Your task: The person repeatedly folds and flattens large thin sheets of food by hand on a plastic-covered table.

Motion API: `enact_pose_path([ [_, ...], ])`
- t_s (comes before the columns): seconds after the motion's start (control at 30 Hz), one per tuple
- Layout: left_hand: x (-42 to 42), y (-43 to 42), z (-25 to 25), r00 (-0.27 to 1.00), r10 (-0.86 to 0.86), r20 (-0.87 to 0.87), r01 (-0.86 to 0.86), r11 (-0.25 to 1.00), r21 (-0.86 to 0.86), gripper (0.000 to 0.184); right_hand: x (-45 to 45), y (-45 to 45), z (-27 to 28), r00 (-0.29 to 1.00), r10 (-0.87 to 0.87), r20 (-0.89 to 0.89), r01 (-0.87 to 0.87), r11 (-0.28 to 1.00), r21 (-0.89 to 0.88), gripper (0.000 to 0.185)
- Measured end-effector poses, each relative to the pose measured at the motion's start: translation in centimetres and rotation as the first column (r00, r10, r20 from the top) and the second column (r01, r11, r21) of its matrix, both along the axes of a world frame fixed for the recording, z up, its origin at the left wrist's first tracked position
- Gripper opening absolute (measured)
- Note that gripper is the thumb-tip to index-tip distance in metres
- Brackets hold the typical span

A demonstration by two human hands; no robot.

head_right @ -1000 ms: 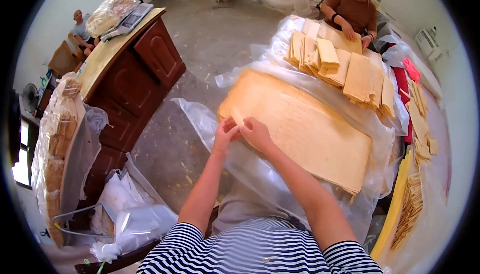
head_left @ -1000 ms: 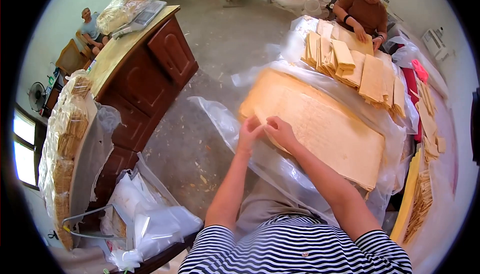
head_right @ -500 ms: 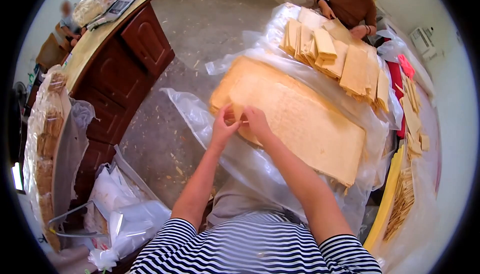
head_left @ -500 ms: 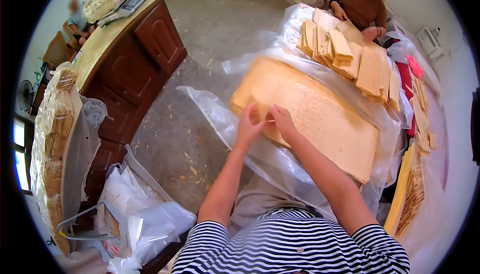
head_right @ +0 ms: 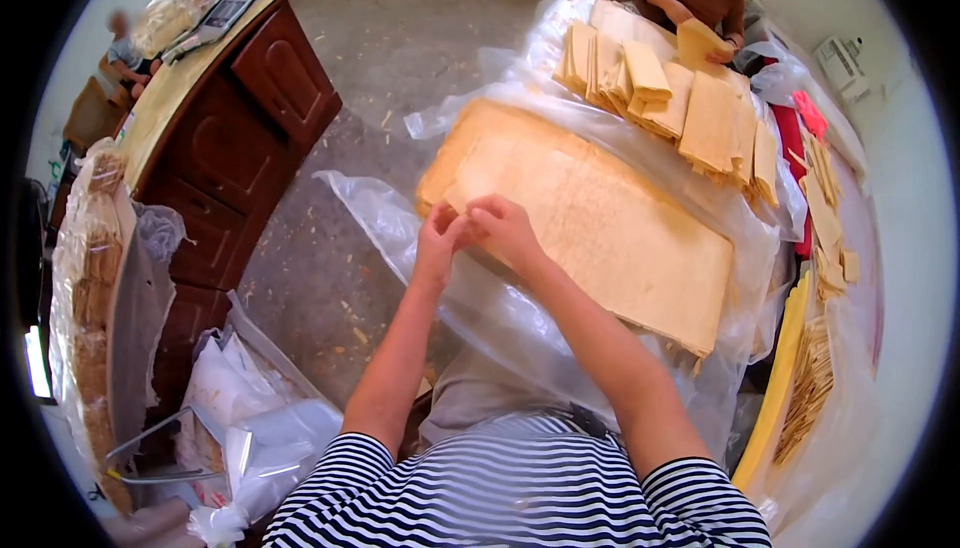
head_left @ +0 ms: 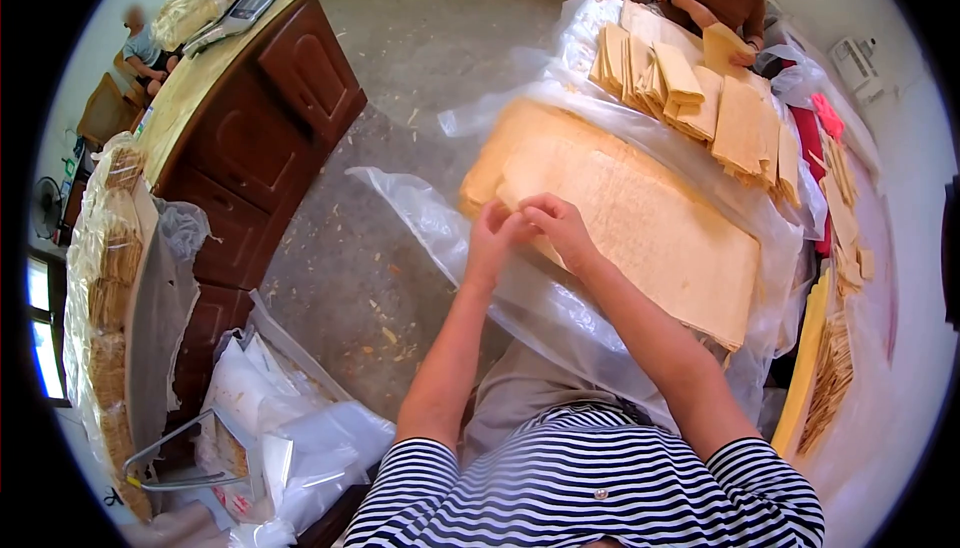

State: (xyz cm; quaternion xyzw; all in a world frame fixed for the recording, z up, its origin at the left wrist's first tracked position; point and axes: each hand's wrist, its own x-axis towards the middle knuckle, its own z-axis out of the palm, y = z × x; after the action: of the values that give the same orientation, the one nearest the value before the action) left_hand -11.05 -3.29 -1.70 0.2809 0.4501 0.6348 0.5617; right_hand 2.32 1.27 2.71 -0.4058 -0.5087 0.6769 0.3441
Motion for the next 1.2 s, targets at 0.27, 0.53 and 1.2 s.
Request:
enact_pose_path([
  [0.27,0.0,-1.1,1.6,0.939,-0.03,0.344,0.033,0.999,-0.003,0.015,-0.4,-1.2,0.5,0.954,-0.046,0.296,-0.102,0.879,0.467,0.024],
  [0.53,0.7,-1.2,1.1,0.9,-0.027,0.434,0.036,0.999,-0.013,0.016,0.2,-1.0,1.0,0.94,-0.083,0.331,-0.101,0.859,0.501,0.023],
  [1.2,1.3,-1.3,2.0,0.943,-0.093,0.32,0.076,0.995,0.064,0.013,1.2,-0.8,1.3,0.948,-0.044,0.315,-0.114,0.878,0.466,0.02],
])
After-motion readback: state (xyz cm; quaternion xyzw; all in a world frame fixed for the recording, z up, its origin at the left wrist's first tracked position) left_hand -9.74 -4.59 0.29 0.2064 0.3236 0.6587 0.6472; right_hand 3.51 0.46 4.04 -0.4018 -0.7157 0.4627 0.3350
